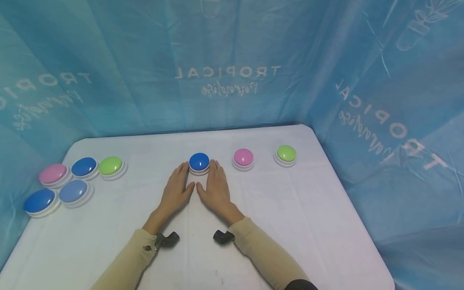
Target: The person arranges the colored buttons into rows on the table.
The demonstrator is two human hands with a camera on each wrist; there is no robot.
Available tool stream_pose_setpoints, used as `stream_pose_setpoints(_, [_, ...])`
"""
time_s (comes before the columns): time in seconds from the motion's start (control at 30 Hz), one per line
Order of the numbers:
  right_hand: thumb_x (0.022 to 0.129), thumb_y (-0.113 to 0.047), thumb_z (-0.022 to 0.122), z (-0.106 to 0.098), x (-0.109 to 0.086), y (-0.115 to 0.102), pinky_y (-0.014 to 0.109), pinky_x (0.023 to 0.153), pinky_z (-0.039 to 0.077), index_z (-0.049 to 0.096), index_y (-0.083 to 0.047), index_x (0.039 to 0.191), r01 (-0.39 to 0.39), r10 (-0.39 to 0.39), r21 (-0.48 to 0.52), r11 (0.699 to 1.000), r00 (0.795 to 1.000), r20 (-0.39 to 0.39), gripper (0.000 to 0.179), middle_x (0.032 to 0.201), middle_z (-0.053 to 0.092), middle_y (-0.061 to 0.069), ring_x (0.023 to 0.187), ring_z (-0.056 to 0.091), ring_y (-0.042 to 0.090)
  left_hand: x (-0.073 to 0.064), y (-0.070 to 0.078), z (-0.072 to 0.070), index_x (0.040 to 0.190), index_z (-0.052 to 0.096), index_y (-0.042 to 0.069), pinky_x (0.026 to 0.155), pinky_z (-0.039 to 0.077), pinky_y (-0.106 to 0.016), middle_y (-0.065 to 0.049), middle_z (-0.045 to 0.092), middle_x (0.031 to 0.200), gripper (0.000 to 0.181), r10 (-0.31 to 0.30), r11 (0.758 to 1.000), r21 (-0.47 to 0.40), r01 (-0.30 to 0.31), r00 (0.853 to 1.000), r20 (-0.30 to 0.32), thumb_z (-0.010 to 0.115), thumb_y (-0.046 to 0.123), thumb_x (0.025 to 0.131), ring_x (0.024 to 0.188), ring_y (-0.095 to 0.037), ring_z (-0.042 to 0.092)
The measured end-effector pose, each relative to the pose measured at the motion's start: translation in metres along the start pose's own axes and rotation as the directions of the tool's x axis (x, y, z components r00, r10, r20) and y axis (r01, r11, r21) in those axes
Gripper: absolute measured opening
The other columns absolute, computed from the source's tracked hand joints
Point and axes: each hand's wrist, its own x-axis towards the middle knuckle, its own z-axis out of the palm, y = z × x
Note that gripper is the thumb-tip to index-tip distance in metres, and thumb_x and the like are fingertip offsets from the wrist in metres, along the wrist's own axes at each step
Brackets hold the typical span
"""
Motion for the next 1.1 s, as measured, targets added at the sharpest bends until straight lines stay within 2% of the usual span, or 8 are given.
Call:
stream_pose_setpoints(0.2, [0.096, -0.034, 0.070, 0.000, -0.005, -0.003, 0.047, 0.132, 0.025, 0.026, 0.010, 0.161, -0.052, 0.052, 0.008, 0.999, 0.999, 0.008, 0.090, 0.165, 0.038, 0.028, 0.158, 0.032, 0.037, -0.002, -0.001, -0.001, 0.161, 0.032, -0.007, 0.131, 0.025, -0.054, -0.027, 0.040, 0.164, 0.077, -0.006, 1.000, -0.029, 0.006, 1.000, -0.010, 0.067, 0.021, 0.098, 0.157, -0.041, 0.033])
stream_pose_setpoints(0.3, [0.096, -0.033, 0.070, 0.001, -0.015, -0.008, 0.049, 0.132, 0.024, 0.022, 0.011, 0.162, -0.080, 0.080, 0.022, 0.997, 0.997, -0.003, 0.092, 0.167, 0.034, 0.029, 0.159, 0.030, 0.039, -0.010, -0.003, -0.003, 0.159, 0.035, -0.008, 0.130, 0.026, -0.054, -0.027, 0.041, 0.164, 0.077, 0.008, 1.000, -0.029, -0.009, 1.000, -0.029, 0.068, 0.022, 0.097, 0.157, -0.042, 0.033])
stream_pose_setpoints(0.47, [0.095, -0.032, 0.070, 0.002, -0.042, -0.026, 0.050, 0.131, 0.026, 0.022, 0.012, 0.161, -0.060, 0.060, -0.005, 0.998, 0.998, -0.002, 0.093, 0.167, 0.033, 0.031, 0.159, 0.029, 0.041, -0.036, -0.008, -0.012, 0.154, 0.044, -0.009, 0.129, 0.028, -0.055, -0.025, 0.043, 0.163, 0.070, 0.021, 1.000, 0.004, -0.021, 0.999, -0.047, 0.068, 0.023, 0.097, 0.156, -0.041, 0.035])
stream_pose_setpoints(0.63, [0.095, -0.035, 0.070, 0.005, -0.061, -0.048, 0.051, 0.130, 0.028, 0.024, 0.015, 0.159, 0.039, -0.037, -0.029, 0.999, 0.998, 0.041, 0.093, 0.165, 0.035, 0.032, 0.159, 0.030, 0.041, -0.066, -0.017, -0.028, 0.151, 0.049, -0.009, 0.127, 0.028, -0.059, -0.026, 0.045, 0.161, 0.065, 0.009, 0.999, 0.036, -0.006, 0.997, -0.079, 0.069, 0.021, 0.096, 0.154, -0.044, 0.037])
stream_pose_setpoints(0.77, [0.097, -0.038, 0.068, 0.013, -0.067, -0.064, 0.048, 0.131, 0.027, 0.024, 0.012, 0.161, 0.109, -0.105, -0.037, 0.993, 0.990, 0.092, 0.093, 0.167, 0.033, 0.028, 0.160, 0.027, 0.037, -0.090, -0.029, -0.043, 0.150, 0.051, -0.009, 0.130, 0.024, -0.054, -0.027, 0.046, 0.160, 0.063, -0.006, 0.999, 0.032, 0.011, 0.991, -0.134, 0.071, 0.017, 0.096, 0.152, -0.045, 0.038])
stream_pose_setpoints(0.87, [0.100, -0.044, 0.064, 0.020, -0.069, -0.077, 0.045, 0.131, 0.026, 0.025, 0.010, 0.161, 0.199, -0.185, -0.080, 0.977, 0.971, 0.152, 0.091, 0.169, 0.032, 0.025, 0.161, 0.026, 0.034, -0.110, -0.036, -0.053, 0.148, 0.052, -0.009, 0.132, 0.020, -0.049, -0.027, 0.048, 0.159, 0.061, -0.036, 0.999, 0.025, 0.041, 0.983, -0.180, 0.072, 0.014, 0.095, 0.151, -0.047, 0.039])
stream_pose_setpoints(1.0, [0.103, -0.052, 0.056, 0.033, -0.066, -0.100, 0.042, 0.133, 0.023, 0.026, 0.007, 0.163, 0.332, -0.297, -0.122, 0.936, 0.925, 0.238, 0.089, 0.171, 0.030, 0.022, 0.162, 0.023, 0.031, -0.134, -0.042, -0.067, 0.149, 0.053, -0.007, 0.134, 0.016, -0.045, -0.027, 0.049, 0.158, 0.060, -0.096, 0.994, 0.029, 0.104, 0.976, -0.195, 0.072, 0.014, 0.095, 0.151, -0.047, 0.039])
stream_pose_setpoints(1.1, [0.106, -0.056, 0.050, 0.045, -0.058, -0.119, 0.041, 0.133, 0.022, 0.027, 0.003, 0.164, 0.412, -0.363, -0.148, 0.899, 0.891, 0.273, 0.086, 0.171, 0.031, 0.019, 0.163, 0.023, 0.028, -0.147, -0.046, -0.077, 0.151, 0.052, -0.005, 0.134, 0.014, -0.046, -0.026, 0.048, 0.159, 0.060, -0.140, 0.988, 0.043, 0.151, 0.971, -0.192, 0.070, 0.014, 0.097, 0.152, -0.045, 0.038])
